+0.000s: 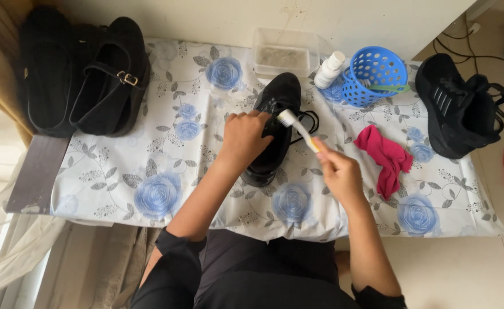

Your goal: The person scrubs a black sneaker with a toothbrush and a cleaning solution, focusing on the upper and sole. They then switch to a green brush to scrub the shoe's surface more vigorously.

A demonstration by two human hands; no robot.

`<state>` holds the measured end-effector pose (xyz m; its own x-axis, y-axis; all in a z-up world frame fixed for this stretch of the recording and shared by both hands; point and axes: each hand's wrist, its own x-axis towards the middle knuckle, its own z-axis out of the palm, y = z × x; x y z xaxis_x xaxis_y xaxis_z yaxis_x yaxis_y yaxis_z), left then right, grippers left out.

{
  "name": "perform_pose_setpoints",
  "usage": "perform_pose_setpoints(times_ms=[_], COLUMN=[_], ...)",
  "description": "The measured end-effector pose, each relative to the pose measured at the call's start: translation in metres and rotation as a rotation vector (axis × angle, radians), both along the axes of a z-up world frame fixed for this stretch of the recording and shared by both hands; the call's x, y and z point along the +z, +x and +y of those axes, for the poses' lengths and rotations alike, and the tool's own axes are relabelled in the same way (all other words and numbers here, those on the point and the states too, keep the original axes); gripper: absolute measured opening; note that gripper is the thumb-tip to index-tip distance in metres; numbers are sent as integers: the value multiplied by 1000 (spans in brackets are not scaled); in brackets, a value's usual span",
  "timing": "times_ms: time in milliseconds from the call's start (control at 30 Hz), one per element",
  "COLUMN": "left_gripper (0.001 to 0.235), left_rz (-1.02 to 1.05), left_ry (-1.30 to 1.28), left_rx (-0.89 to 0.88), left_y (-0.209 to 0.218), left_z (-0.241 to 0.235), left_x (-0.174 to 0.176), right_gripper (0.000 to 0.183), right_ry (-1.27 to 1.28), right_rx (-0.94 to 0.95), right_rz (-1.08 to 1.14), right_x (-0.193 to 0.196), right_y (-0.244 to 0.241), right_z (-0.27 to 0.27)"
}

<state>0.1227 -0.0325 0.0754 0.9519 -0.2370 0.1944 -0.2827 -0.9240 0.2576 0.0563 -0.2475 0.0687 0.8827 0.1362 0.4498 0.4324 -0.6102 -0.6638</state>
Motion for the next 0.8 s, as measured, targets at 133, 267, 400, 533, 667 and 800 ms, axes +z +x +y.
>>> perform_pose_setpoints(times_ms=[133,267,400,533,667,800], left_gripper=[37,36,32,32,27,21], left_rz=[-140,-62,-44,-78,-106,-94], left_ry=[-102,-316,-304,-281,-278,-322], left_rx=[53,145,167,117,144,210], left_y=[-8,-13,-13,-6,-7,-11], left_z=[3,10,9,8,7,7], left_x=[-11,-15,-11,-24,-23,-17], right_gripper=[29,28,30,27,23,28], right_ry=[-520,-899,-830,-807,-683,-509], right_rx=[-43,-55,107,136,116,190], right_rz=[-1,46,399,443,383,493], right_x=[26,54,94,63,51,70], right_y=[24,58,57,98,98,69], right_z=[5,10,10,-6,5,5])
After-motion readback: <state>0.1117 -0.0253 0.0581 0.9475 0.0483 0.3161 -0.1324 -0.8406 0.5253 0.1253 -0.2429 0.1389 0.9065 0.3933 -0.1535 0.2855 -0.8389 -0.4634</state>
